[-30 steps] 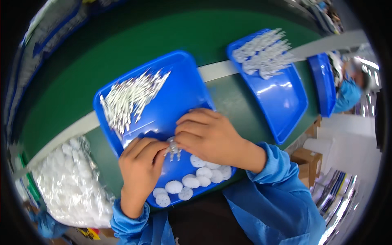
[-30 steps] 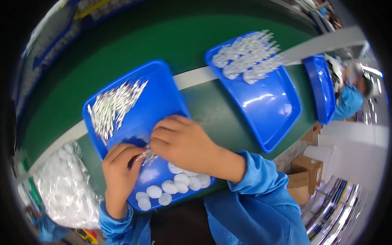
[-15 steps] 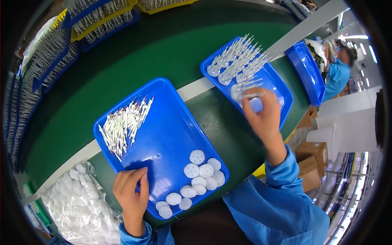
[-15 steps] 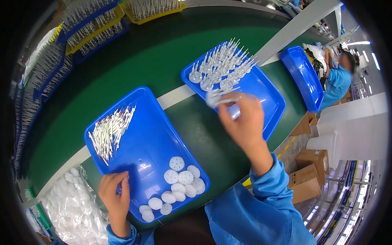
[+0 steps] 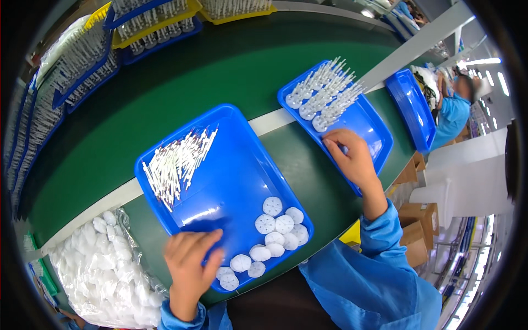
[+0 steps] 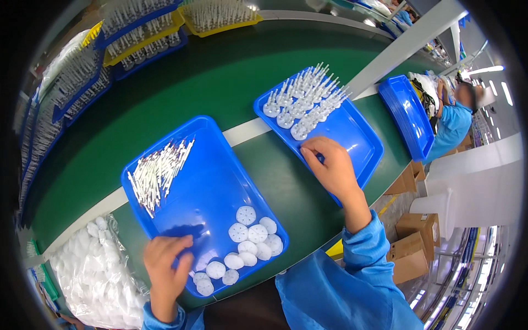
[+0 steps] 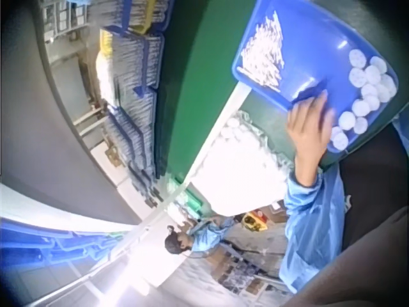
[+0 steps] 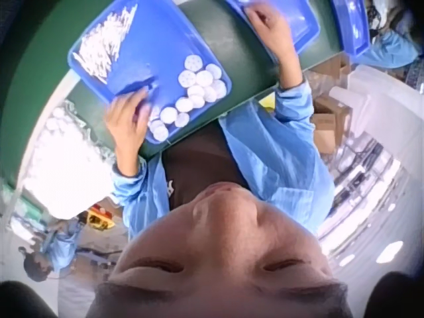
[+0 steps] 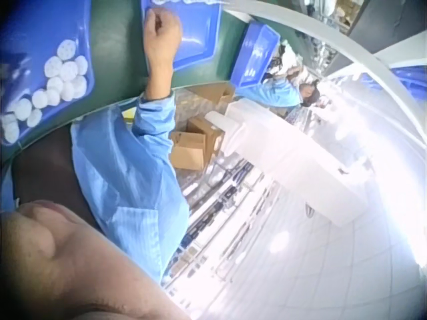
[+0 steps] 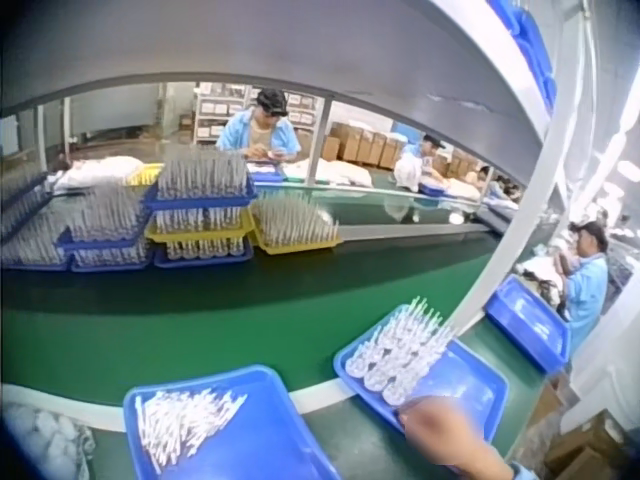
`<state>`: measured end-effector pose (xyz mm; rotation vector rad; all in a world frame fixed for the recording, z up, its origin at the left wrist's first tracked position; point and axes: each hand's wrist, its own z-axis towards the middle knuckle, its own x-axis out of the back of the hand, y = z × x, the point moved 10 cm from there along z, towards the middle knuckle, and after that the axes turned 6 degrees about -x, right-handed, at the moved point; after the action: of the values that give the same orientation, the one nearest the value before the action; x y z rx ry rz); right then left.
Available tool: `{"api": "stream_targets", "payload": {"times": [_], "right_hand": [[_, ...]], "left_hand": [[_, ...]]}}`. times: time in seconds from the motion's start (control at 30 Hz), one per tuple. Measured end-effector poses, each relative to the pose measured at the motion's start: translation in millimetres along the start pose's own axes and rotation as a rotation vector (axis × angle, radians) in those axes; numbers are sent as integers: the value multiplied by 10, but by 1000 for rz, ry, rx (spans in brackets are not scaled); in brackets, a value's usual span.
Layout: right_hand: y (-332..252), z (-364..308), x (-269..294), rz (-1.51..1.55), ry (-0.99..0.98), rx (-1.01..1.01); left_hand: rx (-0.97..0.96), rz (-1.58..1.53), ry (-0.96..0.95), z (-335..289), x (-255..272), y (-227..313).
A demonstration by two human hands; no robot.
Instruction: The person inserts thin white sticks into small white circular discs at a factory workstation. They pick up a disc and a stick, insert the stick into the disc, and place the assembled unit into a blue tray. The process is repeated continuously throughout the clip.
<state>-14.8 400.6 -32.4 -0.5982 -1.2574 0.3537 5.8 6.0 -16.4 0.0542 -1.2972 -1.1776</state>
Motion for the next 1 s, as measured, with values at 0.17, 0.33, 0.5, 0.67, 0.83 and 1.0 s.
{"api": "stream_targets", "payload": {"times": [0.17,0.33,0.5,0.67,0.83,1.0], "right_hand": [[-825,-117,-12,-177,157,293],[-1866,-15,-700,-144,44,675],[-2125,287,-1382,-398,35,947],[-2140,360,-1600,-560,-89,992],[-2088,353,-1413,-371,-107,997],[-1789,423,-1278,429,-357,395]], "left_hand": [[-84,17,-382,-236,-235,398],[-157,189,-217,-357,-268,365],[-104,310,-153,-576,-32,407],[-71,257,-212,-666,-16,416],[-21,113,-144,-728,58,266],[381,-421,194,-537,153,-181]]}}
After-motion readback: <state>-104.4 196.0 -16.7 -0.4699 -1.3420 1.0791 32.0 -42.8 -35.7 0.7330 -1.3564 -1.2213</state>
